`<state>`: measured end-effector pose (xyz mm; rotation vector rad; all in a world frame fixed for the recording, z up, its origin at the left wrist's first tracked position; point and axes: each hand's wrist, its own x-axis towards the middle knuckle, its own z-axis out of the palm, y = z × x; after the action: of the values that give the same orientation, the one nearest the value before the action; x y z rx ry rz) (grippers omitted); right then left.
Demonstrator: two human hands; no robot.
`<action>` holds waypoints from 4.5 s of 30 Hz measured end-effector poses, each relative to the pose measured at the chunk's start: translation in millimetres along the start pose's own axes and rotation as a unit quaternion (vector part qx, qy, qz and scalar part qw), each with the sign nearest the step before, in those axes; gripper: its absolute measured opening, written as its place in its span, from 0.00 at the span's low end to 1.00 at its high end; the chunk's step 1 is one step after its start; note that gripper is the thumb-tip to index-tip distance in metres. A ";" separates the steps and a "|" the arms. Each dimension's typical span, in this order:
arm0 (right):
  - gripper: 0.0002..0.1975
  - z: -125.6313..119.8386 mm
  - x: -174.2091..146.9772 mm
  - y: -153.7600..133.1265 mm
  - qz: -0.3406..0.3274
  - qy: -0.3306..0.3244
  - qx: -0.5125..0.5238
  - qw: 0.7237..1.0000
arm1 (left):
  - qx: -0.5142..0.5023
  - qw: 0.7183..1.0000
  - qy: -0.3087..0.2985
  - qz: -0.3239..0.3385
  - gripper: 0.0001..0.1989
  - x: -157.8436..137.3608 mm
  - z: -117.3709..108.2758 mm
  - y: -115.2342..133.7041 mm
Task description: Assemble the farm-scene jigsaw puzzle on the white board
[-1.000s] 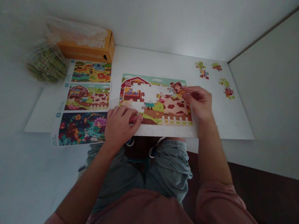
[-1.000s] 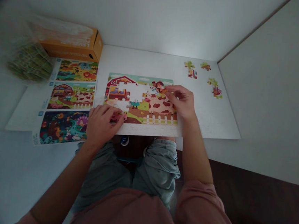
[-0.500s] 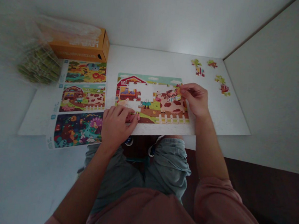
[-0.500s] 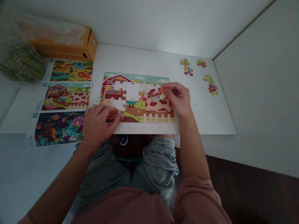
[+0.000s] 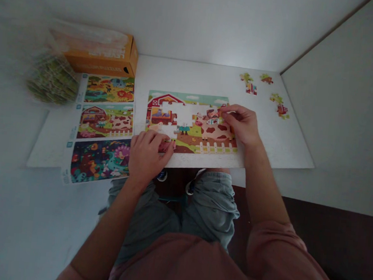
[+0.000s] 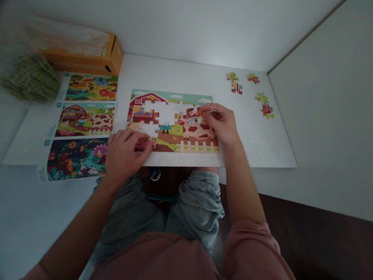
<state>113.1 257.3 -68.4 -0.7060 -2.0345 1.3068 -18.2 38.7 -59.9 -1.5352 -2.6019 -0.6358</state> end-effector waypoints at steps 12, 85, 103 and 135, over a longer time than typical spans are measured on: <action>0.14 46.3 25.1 -26.8 -0.095 -0.193 -0.194 0.957 | 0.017 1.000 -0.024 -0.009 0.11 -1.5 -0.3 -1.2; 0.10 30.2 27.4 -14.5 -0.165 -0.232 -0.298 0.911 | 0.030 0.996 -0.038 0.070 0.19 25.0 -0.2 22.0; 0.21 14.4 23.8 -32.2 -0.129 -0.208 -0.274 0.930 | 0.063 0.998 0.002 0.029 0.20 27.1 -26.7 4.5; 0.19 -153.6 -14.9 63.0 0.187 0.267 -0.571 0.753 | 0.154 0.986 -0.017 -0.054 0.27 -3.0 -23.3 -5.2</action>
<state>242.7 361.4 -79.8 -1.8297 -2.0492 -0.2278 -24.7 25.3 -41.0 -1.3307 -2.6650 -0.1994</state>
